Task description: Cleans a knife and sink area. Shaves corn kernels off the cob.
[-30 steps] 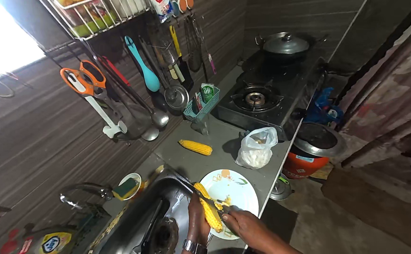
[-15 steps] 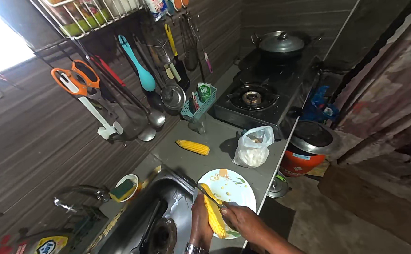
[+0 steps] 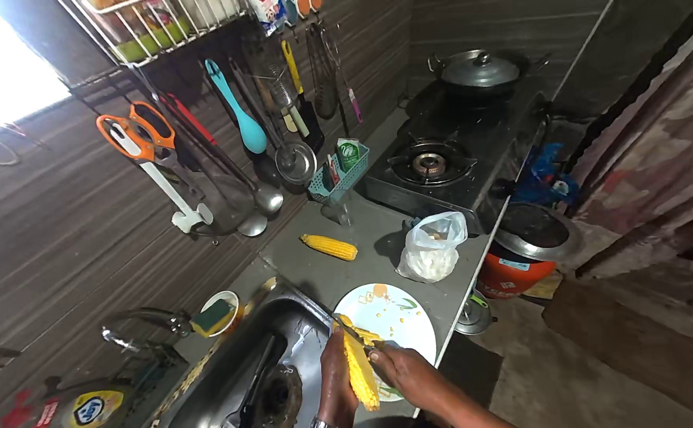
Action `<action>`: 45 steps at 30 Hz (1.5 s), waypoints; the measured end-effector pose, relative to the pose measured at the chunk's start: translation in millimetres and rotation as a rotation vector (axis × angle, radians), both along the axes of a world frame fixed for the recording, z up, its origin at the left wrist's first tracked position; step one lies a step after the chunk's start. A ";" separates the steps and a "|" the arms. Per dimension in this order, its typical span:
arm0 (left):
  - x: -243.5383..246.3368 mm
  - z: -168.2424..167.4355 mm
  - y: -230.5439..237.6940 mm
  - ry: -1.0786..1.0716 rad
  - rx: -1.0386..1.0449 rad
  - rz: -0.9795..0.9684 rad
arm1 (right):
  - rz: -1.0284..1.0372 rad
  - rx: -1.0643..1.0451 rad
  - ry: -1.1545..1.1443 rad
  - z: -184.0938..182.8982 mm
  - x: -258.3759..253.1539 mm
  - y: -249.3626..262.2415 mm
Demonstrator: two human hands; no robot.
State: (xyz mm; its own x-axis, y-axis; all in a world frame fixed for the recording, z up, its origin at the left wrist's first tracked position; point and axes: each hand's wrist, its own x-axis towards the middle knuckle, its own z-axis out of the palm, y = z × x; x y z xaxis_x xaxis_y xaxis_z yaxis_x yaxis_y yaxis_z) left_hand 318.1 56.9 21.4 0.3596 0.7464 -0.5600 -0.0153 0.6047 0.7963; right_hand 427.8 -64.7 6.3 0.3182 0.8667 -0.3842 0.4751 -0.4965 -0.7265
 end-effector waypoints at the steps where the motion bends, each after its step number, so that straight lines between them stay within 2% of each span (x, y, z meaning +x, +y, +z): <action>1: -0.9 -0.3 4.1 0.008 0.008 0.013 | -0.002 -0.004 -0.002 0.5 -1.9 -2.1; 5: -4.5 -2.5 12.7 -0.010 0.013 0.005 | 0.002 -0.048 -0.015 0.9 -3.4 -8.0; 9: -5.5 3.6 -9.3 -0.019 -0.015 -0.072 | -0.001 0.008 -0.014 -5.3 3.1 3.6; 12: -6.8 3.2 -15.1 0.000 -0.027 -0.079 | -0.022 0.029 0.045 -7.4 11.1 9.5; 17: -15.6 -1.8 1.2 -0.014 -0.087 -0.062 | -0.049 -0.055 0.166 -1.3 9.1 5.5; 23: -24.1 7.1 -9.9 -0.001 -0.095 -0.228 | -0.155 -0.072 0.172 -2.1 18.8 4.4; 28: -20.1 8.5 9.0 -0.216 -0.105 -0.103 | -0.129 0.036 0.115 12.8 7.6 -15.7; 33: -6.6 -3.5 32.0 -0.175 -0.063 0.004 | -0.043 0.171 0.004 28.1 -12.5 -46.4; 38: 4.9 -8.8 45.5 -0.223 -0.079 -0.022 | -0.007 0.203 -0.067 33.6 -19.6 -71.5; 45: 28.3 -2.2 57.6 -0.159 -0.065 0.001 | -0.030 0.169 -0.086 30.1 -20.9 -85.2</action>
State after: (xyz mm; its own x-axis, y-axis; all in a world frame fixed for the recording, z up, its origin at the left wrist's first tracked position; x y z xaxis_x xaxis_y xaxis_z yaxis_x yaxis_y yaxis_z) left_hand 346.4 114.4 19.2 0.4466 0.7111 -0.5431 -0.1384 0.6546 0.7432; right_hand 406.9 -149.9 36.4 0.3703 0.9061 -0.2045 0.5255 -0.3859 -0.7582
